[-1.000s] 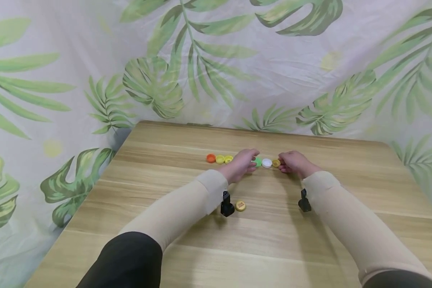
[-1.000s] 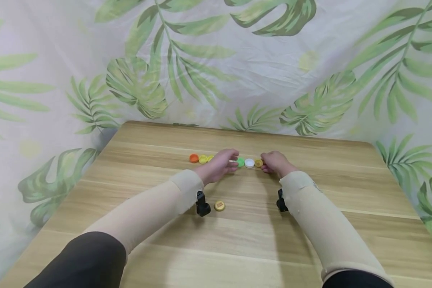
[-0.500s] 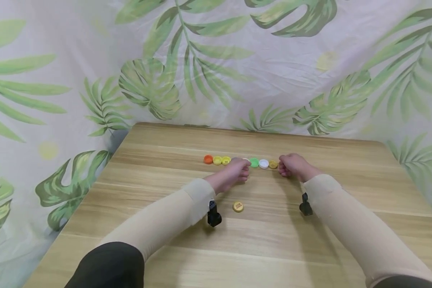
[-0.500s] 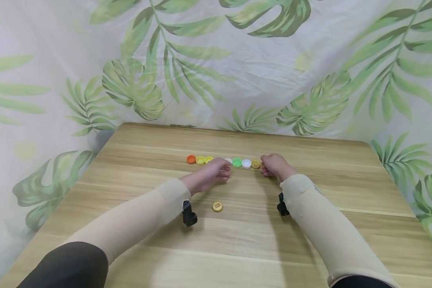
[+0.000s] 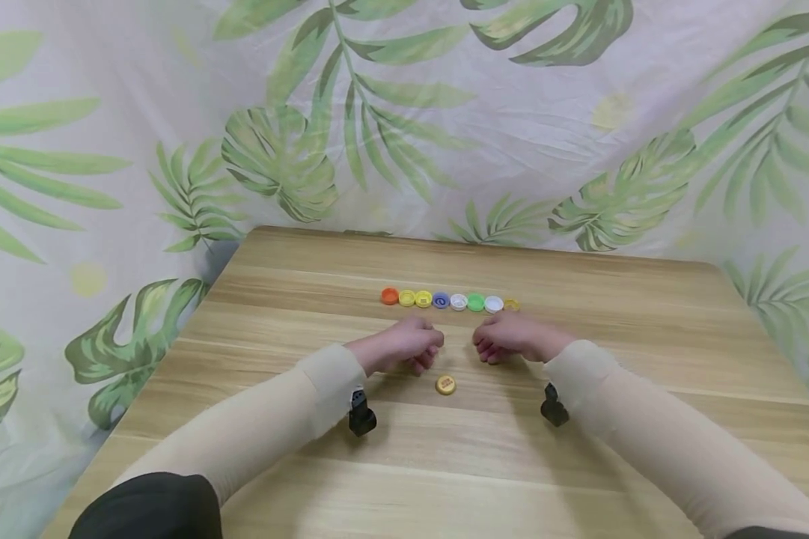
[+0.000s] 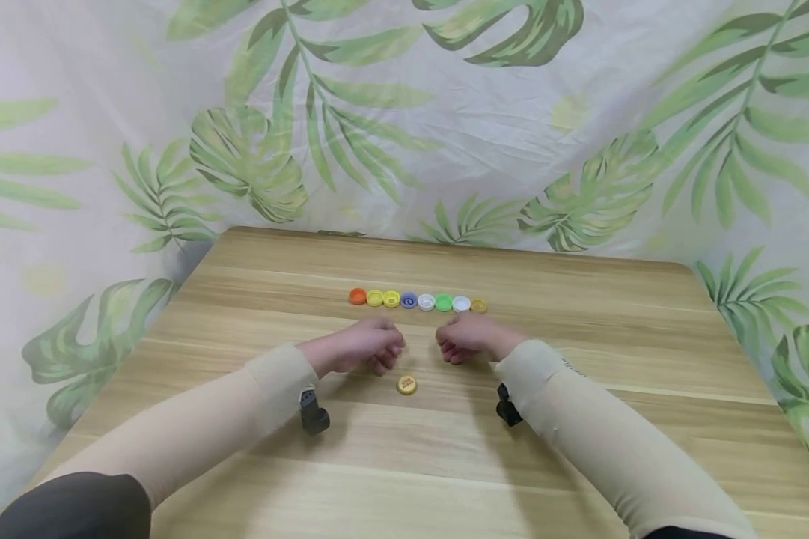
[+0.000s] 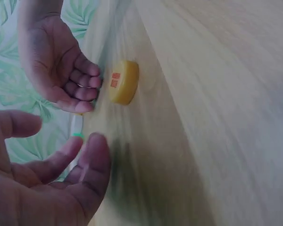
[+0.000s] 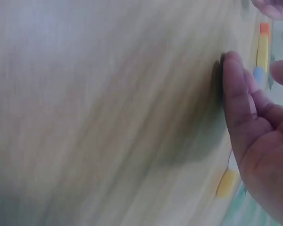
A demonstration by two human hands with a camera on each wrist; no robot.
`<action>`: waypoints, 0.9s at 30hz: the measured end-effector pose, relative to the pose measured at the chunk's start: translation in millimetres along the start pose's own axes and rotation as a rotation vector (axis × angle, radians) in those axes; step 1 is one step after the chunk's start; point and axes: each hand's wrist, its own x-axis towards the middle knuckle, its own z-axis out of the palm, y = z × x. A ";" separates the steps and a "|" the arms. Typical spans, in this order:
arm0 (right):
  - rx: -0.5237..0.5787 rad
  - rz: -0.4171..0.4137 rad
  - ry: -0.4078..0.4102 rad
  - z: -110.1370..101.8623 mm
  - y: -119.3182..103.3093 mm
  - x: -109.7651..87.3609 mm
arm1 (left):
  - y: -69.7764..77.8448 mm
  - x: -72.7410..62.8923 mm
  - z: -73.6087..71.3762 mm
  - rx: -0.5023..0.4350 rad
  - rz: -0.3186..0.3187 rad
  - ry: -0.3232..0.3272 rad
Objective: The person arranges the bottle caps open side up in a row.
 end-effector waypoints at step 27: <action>-0.294 -0.245 0.148 16.1 10.9 7.9 | -2.4 22.5 20.2 -0.193 0.061 0.021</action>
